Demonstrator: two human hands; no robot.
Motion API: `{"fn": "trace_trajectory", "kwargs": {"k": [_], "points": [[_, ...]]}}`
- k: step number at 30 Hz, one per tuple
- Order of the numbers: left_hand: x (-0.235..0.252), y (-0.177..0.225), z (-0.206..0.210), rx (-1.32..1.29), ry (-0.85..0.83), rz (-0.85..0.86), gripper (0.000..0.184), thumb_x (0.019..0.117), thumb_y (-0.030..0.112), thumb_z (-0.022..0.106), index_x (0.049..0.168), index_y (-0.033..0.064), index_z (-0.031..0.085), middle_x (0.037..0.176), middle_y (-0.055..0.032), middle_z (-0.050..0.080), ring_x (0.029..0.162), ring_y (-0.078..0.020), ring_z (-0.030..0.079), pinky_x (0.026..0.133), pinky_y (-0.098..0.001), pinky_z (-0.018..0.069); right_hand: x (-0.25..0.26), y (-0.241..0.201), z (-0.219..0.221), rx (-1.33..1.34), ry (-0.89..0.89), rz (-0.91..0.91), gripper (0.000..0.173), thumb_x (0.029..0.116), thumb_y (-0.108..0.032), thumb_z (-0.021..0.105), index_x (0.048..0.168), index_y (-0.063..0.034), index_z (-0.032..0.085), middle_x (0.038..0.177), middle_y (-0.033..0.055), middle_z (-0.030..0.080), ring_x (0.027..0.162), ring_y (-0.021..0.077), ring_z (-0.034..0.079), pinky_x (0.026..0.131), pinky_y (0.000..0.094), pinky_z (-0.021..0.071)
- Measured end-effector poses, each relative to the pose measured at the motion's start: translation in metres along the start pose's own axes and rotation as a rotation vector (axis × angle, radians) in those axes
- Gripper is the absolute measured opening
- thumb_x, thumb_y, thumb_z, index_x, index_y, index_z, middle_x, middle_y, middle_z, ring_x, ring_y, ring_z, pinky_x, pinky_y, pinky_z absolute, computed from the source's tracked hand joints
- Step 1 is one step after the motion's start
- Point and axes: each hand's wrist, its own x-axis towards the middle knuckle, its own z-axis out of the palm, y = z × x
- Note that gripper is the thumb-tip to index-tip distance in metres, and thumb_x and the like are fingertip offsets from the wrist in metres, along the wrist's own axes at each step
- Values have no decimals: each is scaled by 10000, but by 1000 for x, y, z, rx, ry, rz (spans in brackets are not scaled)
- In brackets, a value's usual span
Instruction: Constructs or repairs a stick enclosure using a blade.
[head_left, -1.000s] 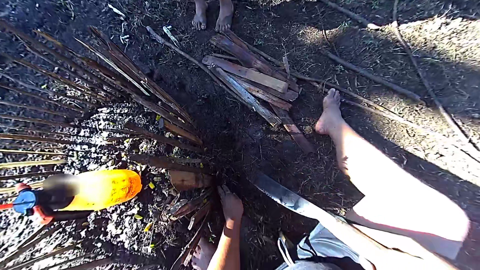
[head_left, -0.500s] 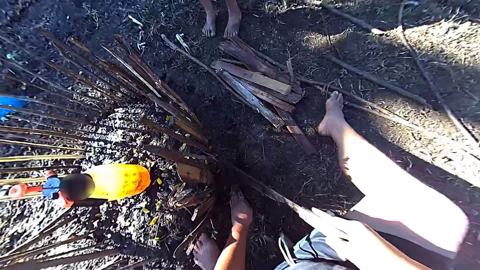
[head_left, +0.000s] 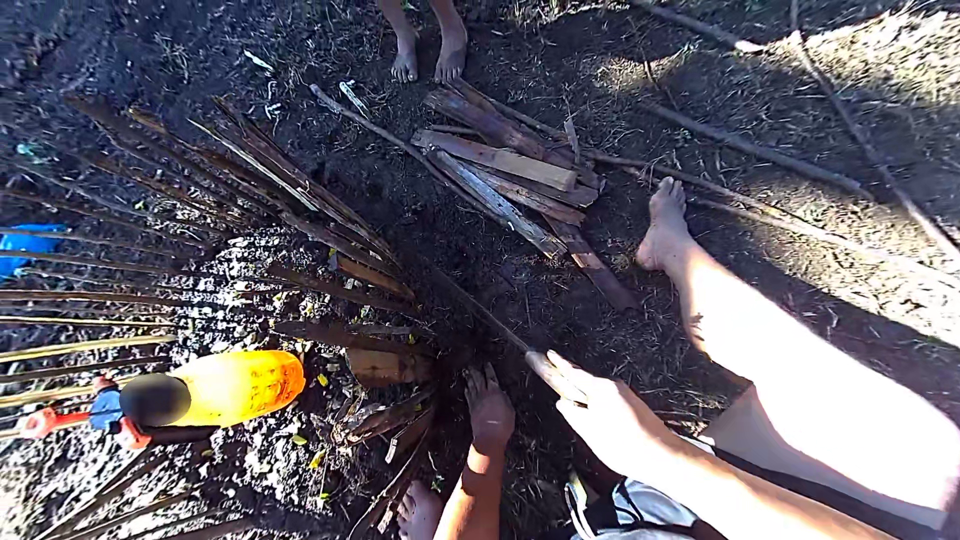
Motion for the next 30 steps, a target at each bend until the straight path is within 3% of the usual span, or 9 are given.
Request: {"fn": "trace_trajectory", "kwargs": {"k": [6,11,15,19,21,23,25,28,30], "points": [[-6,17,-17,-54,98,112,797,897,195,629,1621,118,306,1700,-232,116,1547,-424,214,1219,-586,277,49,-35,22,7,-19,-2,645,975,-239,560,1599,-270,400,1277,50,704,1120,197,694,961,469,570],[-4,27,-33,-67,-114,135,701,985,242,553,1615,69,301,1719,-177,91,1576,-384,124,1241,-594,188,54,-37,33,20,-45,-43,641,977,-236,552,1599,-277,402,1292,37,703,1137,188,689,975,472,564],[10,17,-30,-9,-159,101,651,1034,322,459,1640,176,274,1736,-69,83,1585,-369,88,1218,-660,173,44,-34,30,67,-12,-35,629,972,-212,580,1584,-220,433,1314,42,694,1127,150,691,990,415,563],[24,-13,-10,102,-95,-3,674,1054,425,398,1649,151,236,1741,-30,68,1589,-296,131,1201,-691,163,-3,-7,0,217,24,70,631,953,-165,659,1556,-217,480,1003,12,745,644,105,678,623,319,619],[23,-22,-15,122,-94,-45,639,1068,390,368,1640,126,260,1740,-8,81,1592,-276,122,1214,-677,152,-41,8,-27,299,38,141,638,934,-116,669,1544,-186,497,891,40,749,578,139,671,541,336,611],[17,-29,-13,113,-51,-105,614,1075,350,356,1626,85,288,1736,-52,100,1590,-306,120,1226,-643,179,-65,-2,-64,370,58,234,597,924,-53,668,1499,-43,510,977,142,736,694,195,707,631,358,622],[9,-33,-8,87,14,-156,616,1070,310,372,1616,38,284,1724,-121,130,1583,-335,145,1241,-585,207,-61,-49,-93,369,161,349,461,932,-27,682,1364,79,565,997,186,695,760,177,688,665,277,581],[-8,-44,0,20,126,-208,625,1047,229,422,1587,-51,280,1684,-249,175,1559,-379,216,1256,-502,245,-54,-102,-106,348,235,460,336,1010,-141,614,1277,54,557,951,126,638,741,104,656,619,195,536],[-20,-49,0,3,93,-251,620,1047,207,416,1595,-41,263,1688,-242,167,1557,-351,236,1254,-461,260,-55,-91,-102,453,137,498,343,1027,-180,608,1291,34,560,959,105,640,747,90,648,614,189,527]]}}
